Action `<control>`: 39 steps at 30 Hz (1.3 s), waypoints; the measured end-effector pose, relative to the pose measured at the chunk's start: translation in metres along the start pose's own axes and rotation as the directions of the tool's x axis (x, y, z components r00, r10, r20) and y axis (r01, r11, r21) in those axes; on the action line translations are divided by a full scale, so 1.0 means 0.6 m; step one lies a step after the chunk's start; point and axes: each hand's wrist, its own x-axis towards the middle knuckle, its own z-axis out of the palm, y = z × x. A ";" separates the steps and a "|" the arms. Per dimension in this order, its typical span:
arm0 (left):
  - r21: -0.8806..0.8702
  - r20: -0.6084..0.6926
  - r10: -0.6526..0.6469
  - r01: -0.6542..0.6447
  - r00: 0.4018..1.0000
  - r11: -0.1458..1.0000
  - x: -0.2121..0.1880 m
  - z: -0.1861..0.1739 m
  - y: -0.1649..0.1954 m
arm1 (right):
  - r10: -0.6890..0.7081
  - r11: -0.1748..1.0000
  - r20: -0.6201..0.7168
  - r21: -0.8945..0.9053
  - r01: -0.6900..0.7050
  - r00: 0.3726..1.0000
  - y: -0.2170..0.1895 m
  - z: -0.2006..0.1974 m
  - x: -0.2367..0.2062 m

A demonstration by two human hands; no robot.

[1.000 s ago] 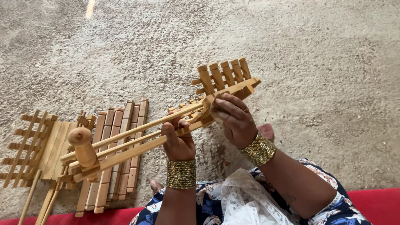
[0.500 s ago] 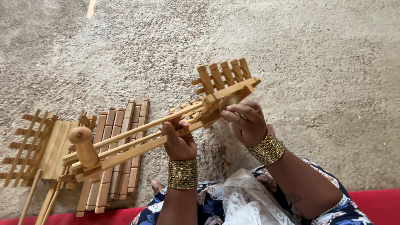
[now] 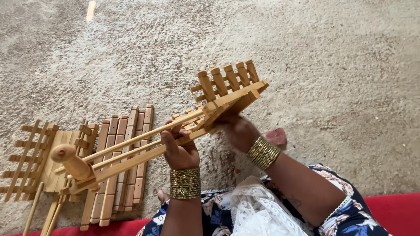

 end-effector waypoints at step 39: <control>-0.022 0.005 -0.041 0.041 0.999 0.999 0.025 -0.033 0.010 | 0.007 0.978 -0.133 -0.204 -0.035 0.991 0.049 -0.022 -0.009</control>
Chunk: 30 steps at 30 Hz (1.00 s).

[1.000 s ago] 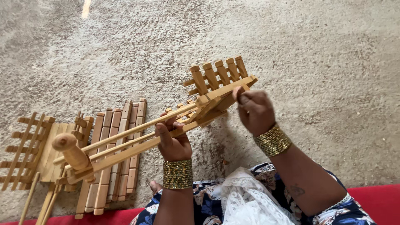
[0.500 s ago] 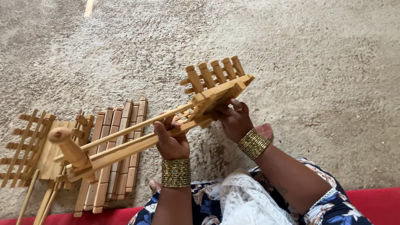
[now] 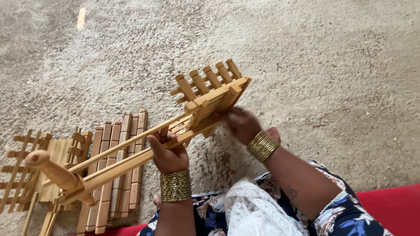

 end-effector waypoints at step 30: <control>-0.019 0.158 -0.003 0.006 0.988 1.000 -0.012 0.015 -0.006 | 0.165 0.971 0.083 0.161 -0.176 0.983 -0.080 -0.013 -0.002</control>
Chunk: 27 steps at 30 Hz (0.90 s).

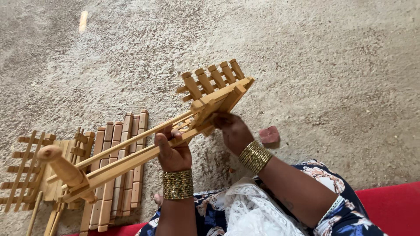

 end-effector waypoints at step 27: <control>-0.116 0.327 0.079 -0.043 0.942 0.992 -0.007 -0.004 -0.058 | -0.190 0.978 -0.079 -0.106 0.181 0.979 -0.091 -0.010 -0.029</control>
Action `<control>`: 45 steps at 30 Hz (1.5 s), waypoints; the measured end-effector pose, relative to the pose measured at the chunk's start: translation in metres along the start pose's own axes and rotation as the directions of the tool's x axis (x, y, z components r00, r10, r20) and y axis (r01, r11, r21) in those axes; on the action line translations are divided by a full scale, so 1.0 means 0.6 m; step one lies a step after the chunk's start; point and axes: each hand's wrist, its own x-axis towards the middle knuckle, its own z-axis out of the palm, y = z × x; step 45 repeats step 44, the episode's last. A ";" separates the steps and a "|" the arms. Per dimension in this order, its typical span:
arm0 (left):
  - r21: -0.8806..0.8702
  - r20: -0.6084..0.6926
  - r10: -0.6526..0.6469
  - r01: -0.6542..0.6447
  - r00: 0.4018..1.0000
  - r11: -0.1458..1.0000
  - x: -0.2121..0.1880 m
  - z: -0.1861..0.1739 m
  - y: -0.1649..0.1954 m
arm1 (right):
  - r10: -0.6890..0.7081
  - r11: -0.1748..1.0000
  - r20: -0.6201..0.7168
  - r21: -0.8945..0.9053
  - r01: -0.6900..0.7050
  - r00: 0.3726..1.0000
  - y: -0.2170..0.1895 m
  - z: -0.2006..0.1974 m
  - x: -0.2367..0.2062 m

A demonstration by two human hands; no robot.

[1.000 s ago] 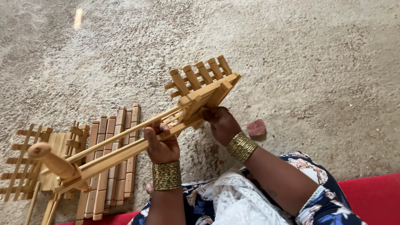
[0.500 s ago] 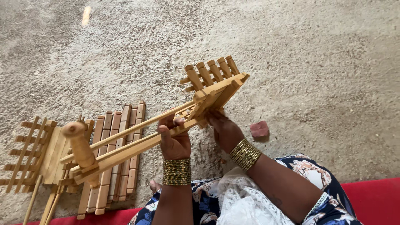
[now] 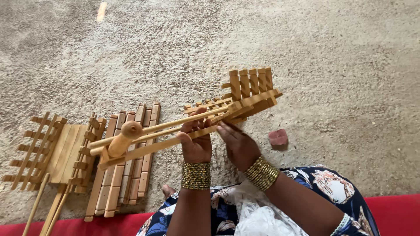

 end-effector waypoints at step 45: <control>-0.063 -0.108 0.032 -0.039 0.994 0.997 0.020 -0.064 0.053 | 0.288 0.946 -0.144 0.195 -0.258 0.947 0.147 0.005 -0.004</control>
